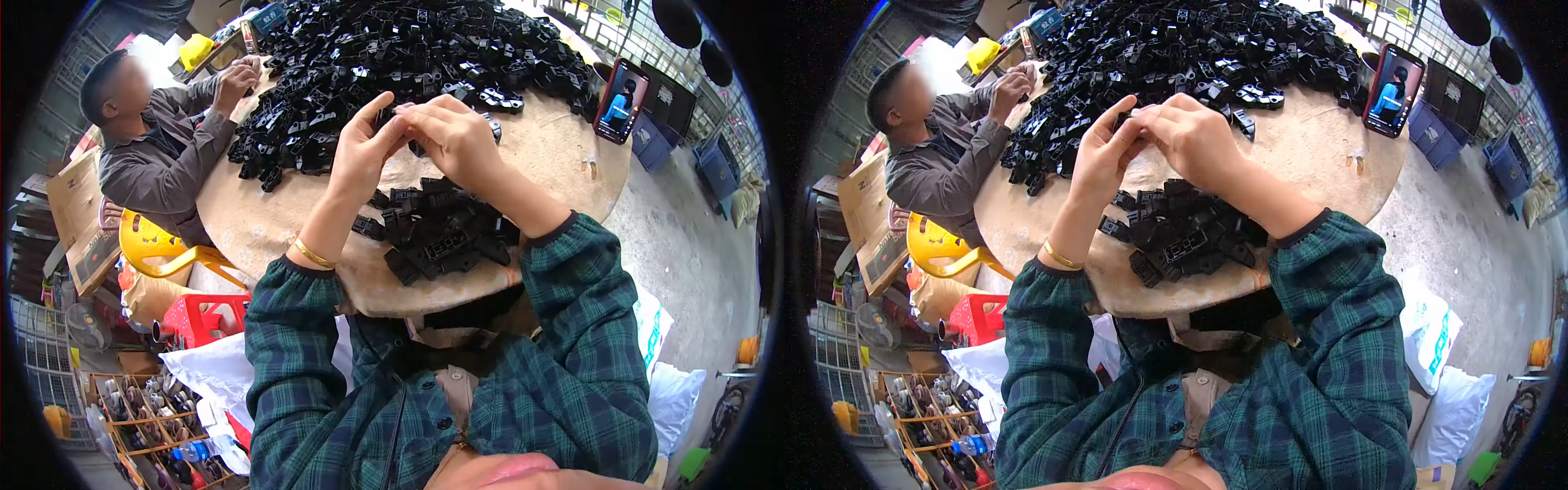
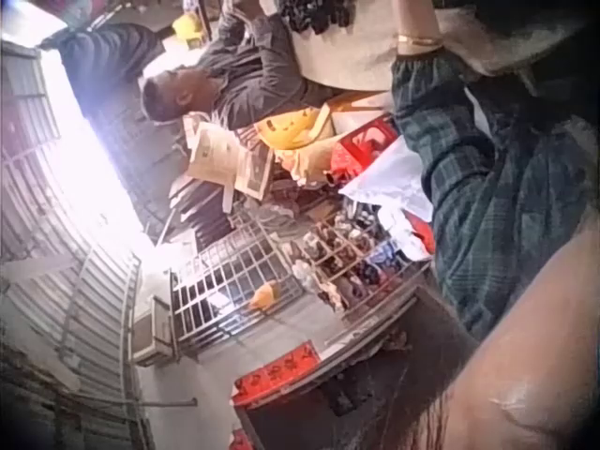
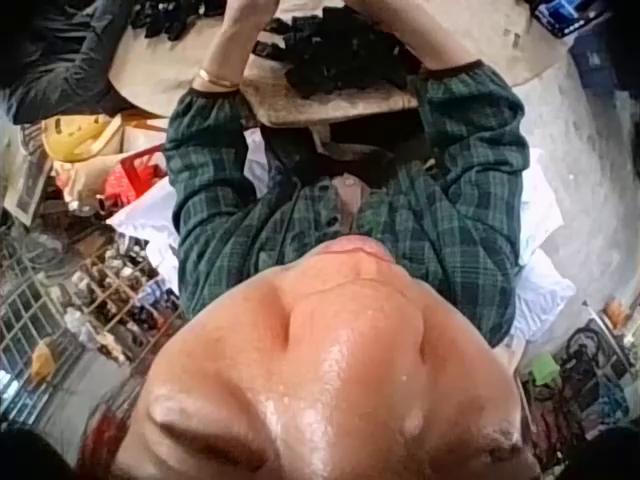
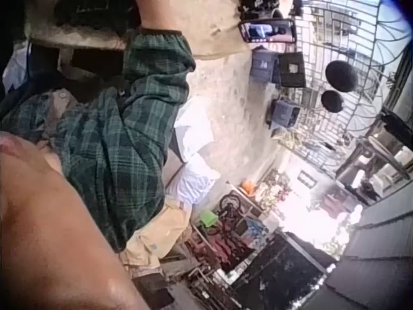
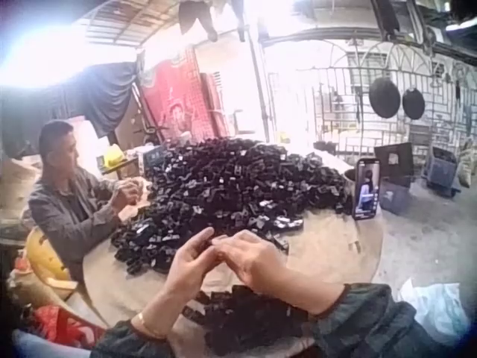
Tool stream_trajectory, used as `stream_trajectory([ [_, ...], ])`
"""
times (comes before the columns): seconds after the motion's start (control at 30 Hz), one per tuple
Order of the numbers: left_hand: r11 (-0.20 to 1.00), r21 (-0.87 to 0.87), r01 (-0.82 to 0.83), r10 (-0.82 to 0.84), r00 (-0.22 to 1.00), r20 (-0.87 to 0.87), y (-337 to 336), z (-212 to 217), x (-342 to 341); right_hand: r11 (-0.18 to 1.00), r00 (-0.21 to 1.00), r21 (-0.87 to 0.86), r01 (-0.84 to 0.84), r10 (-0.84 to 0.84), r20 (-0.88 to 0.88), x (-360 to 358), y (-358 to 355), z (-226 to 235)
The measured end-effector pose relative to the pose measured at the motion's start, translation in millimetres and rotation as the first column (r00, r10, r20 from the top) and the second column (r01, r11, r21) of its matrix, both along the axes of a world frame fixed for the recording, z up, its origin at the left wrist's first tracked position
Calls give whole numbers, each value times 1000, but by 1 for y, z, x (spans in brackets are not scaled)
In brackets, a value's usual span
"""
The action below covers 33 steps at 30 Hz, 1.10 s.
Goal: Sorting and inspecting small black plastic components on a production floor workbench.
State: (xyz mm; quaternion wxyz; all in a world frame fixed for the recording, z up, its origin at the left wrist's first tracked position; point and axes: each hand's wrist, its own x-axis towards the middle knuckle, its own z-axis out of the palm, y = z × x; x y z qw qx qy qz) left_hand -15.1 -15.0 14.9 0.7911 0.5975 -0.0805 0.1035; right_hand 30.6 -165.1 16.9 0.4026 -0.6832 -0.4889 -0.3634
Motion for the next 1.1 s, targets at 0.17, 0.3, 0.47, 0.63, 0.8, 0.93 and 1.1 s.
stream_trajectory([
  [0.17, 987, -159, -16, 13, 1000, -23, 3, -1, -1, 995, 995, -5, -101, 101, -17, 8, 2, -1],
  [0.3, 940, 246, -237, 182, 956, 229, 3, 9, -3, 970, 887, 205, -133, 209, -412, 25, -9, 1],
  [0.47, 449, 872, -193, 90, 981, 171, 16, 4, -8, 989, 870, -148, -8, -66, -489, 57, -31, -13],
  [0.63, 250, 958, 143, -172, 980, -101, 21, 2, -3, 886, 904, -460, 63, -246, -350, 51, -21, -24],
  [0.8, 277, 846, -456, 224, 887, 404, 9, -24, 11, 818, 884, -574, 40, -297, -361, 52, -17, -28],
  [0.93, 392, 895, -215, 147, 974, 170, 7, -29, 23, 867, 803, -493, -64, -249, -541, 52, -16, -29],
  [1.1, 167, 890, -424, 235, 894, 382, 8, -30, 22, 927, 844, -369, -66, -146, -517, 55, -15, -36],
])
